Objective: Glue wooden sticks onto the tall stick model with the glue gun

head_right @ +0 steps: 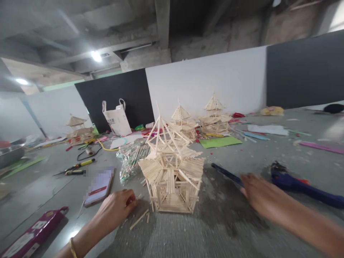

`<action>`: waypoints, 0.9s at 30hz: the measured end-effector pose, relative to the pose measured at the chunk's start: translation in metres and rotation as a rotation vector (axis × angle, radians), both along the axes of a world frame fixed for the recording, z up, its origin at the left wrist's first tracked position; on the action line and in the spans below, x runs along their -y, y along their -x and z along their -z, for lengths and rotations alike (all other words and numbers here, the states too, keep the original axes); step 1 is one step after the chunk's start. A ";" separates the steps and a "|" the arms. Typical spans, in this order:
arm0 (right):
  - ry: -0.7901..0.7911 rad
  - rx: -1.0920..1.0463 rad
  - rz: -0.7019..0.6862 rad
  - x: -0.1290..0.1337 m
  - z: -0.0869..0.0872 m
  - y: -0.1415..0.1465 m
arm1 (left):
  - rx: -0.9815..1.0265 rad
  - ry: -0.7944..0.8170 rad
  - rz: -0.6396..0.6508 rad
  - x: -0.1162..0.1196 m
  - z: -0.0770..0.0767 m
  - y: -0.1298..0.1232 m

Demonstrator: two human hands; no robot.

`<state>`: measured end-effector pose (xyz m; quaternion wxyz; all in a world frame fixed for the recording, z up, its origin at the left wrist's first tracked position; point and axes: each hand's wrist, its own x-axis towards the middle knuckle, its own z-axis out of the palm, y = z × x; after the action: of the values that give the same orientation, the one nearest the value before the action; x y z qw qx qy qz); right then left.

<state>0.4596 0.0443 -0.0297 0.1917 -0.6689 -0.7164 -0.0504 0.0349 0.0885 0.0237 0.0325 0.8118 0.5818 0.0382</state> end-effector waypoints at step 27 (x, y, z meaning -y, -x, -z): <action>0.595 -0.780 -0.077 0.004 -0.036 0.223 | 0.183 -0.092 0.178 0.009 0.008 0.019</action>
<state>0.2366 0.0402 0.0059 0.2479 -0.6365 -0.5988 0.4181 0.0163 0.0797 0.0153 0.0513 0.8540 0.4996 0.1356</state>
